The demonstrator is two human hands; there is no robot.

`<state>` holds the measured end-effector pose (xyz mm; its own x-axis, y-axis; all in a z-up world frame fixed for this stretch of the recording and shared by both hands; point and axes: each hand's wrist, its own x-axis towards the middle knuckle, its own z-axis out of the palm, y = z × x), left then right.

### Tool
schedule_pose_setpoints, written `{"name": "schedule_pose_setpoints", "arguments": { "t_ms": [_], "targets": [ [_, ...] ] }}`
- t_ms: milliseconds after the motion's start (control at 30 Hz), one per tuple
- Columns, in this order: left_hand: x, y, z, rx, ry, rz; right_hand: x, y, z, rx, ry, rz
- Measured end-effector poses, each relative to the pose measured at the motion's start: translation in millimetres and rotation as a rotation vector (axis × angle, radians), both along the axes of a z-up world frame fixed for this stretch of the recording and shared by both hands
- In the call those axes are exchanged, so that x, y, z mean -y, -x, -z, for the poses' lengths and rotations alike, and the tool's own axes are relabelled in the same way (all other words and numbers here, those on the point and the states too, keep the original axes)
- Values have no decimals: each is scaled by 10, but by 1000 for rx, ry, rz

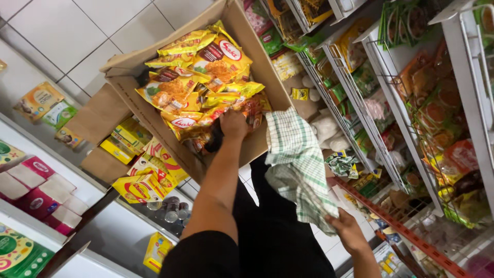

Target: The person wipes orange and yellow packets of seasoning with a cloth and places them onto a store shelf.

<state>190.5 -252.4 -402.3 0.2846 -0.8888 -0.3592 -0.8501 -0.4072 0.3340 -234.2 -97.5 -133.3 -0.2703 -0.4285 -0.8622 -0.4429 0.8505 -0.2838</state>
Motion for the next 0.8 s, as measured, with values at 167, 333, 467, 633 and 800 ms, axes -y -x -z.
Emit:
{"name": "schedule_pose_setpoints", "arguments": {
  "t_ms": [167,333,467,633,800],
  "targets": [
    [85,-540,-592,-300,-305,9,181,-329,82,198,-46,-61],
    [-297,-900,-1324,-458,124,-120,801,-805,-189,-21,184,-355],
    [-590,-1055,-1704,-1107,285,-802,1253,-1340,-617,208,486,-484],
    [-736,-1076,-2303,-1536,450,-853,1499,-2152,-1285,532,699,-674],
    [-559,-752,-2860,-1396,250,-642,1531,-3090,-1138,261,1140,-1173]
  ]
}}
